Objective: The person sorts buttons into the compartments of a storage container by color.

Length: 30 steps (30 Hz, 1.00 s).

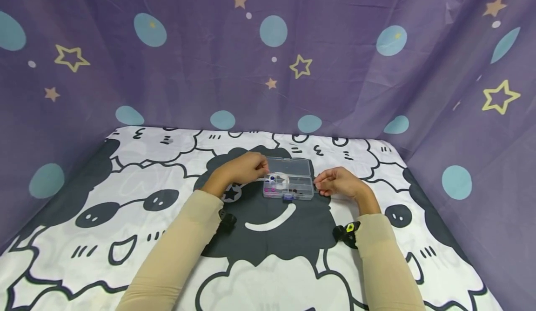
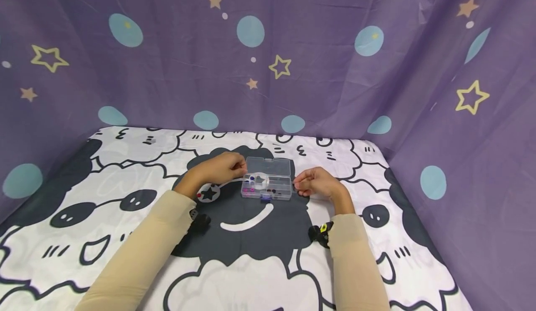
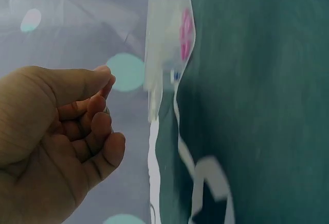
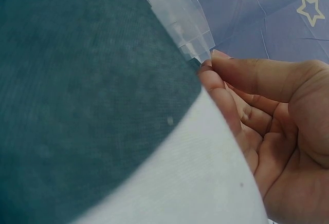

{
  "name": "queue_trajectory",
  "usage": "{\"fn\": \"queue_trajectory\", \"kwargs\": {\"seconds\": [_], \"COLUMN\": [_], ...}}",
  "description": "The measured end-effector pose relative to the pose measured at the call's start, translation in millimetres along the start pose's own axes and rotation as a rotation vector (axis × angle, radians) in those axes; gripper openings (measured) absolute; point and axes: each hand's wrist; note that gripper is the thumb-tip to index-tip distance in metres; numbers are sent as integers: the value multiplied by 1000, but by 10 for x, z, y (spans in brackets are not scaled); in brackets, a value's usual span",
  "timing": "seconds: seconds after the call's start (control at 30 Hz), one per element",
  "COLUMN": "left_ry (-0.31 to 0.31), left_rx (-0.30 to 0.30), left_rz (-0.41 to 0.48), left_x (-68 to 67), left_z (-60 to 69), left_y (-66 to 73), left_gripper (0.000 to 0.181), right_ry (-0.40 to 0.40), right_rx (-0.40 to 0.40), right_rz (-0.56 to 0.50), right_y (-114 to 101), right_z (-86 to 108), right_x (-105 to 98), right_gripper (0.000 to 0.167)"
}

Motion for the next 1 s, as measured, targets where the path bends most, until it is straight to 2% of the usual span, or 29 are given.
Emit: {"fn": "queue_trajectory", "kwargs": {"seconds": [0.2,0.5,0.67,0.8,1.0], "left_ry": [46,79,80,66,53], "left_rx": [-49,-71,-107,-165,-234], "left_rz": [12,-2,8,20,38], "left_x": [-112,-239,-314,-373,-437], "left_z": [141,344,511,644,772], "left_y": [-120,-339,-459,-546,-625], "left_gripper": [14,11,11,11,11], "right_ry": [0,3,5,6,10], "right_rx": [6,5,9,14,10], "right_rz": [-15,-22,-19,-20,-17], "right_y": [-17,-11,-11,-19,-24], "right_z": [2,6,2,-3,-1], "right_x": [3,-3,0,8,16], "right_gripper": [21,20,19,18,18]}}
Point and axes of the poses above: each hand's wrist, its own z-axis away from the middle knuckle, its own x-axis out of the palm, y = z × x, and after that the axes turned 6 degrees about z, right-handed
